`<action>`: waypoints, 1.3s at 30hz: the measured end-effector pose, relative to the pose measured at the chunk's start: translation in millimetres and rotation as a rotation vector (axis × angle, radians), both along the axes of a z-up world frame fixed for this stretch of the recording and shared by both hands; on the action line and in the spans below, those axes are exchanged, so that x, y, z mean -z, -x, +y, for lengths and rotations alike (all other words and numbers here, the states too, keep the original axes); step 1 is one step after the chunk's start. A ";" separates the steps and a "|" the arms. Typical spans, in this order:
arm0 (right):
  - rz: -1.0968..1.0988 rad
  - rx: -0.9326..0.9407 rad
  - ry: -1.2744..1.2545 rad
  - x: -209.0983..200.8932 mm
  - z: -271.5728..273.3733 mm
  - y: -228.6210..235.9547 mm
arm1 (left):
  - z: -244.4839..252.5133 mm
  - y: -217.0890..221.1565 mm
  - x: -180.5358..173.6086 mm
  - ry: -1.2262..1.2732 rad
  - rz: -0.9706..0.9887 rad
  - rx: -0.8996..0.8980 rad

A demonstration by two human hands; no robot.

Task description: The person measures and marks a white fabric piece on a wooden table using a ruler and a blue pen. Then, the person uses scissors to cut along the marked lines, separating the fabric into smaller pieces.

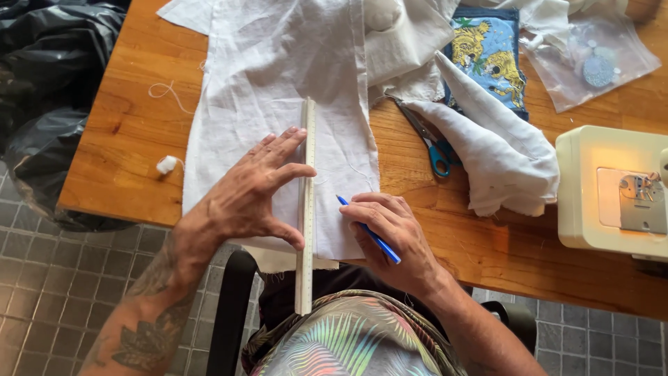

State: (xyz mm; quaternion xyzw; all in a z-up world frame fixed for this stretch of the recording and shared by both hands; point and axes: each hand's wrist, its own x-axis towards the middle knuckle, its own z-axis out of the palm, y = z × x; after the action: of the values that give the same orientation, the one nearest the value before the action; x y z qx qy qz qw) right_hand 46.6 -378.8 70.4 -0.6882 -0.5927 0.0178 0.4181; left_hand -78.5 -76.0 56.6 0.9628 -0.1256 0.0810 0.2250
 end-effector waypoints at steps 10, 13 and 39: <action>-0.019 0.045 -0.015 -5.8 1.4 4.0 | -8.8 2.7 12.5 0.030 -0.083 -0.098; -0.023 0.044 -0.008 -6.4 1.6 3.9 | -7.3 3.4 10.8 0.034 -0.091 -0.095; -0.046 0.055 -0.001 -1.8 2.6 4.4 | -2.4 2.0 14.8 0.029 -0.067 -0.103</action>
State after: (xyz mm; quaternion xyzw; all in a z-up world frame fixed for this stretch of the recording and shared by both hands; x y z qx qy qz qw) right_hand 42.3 -376.1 72.2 -0.7042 -0.5829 -0.0099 0.4052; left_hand -80.6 -78.5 41.8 0.9615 -0.0821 0.1263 0.2300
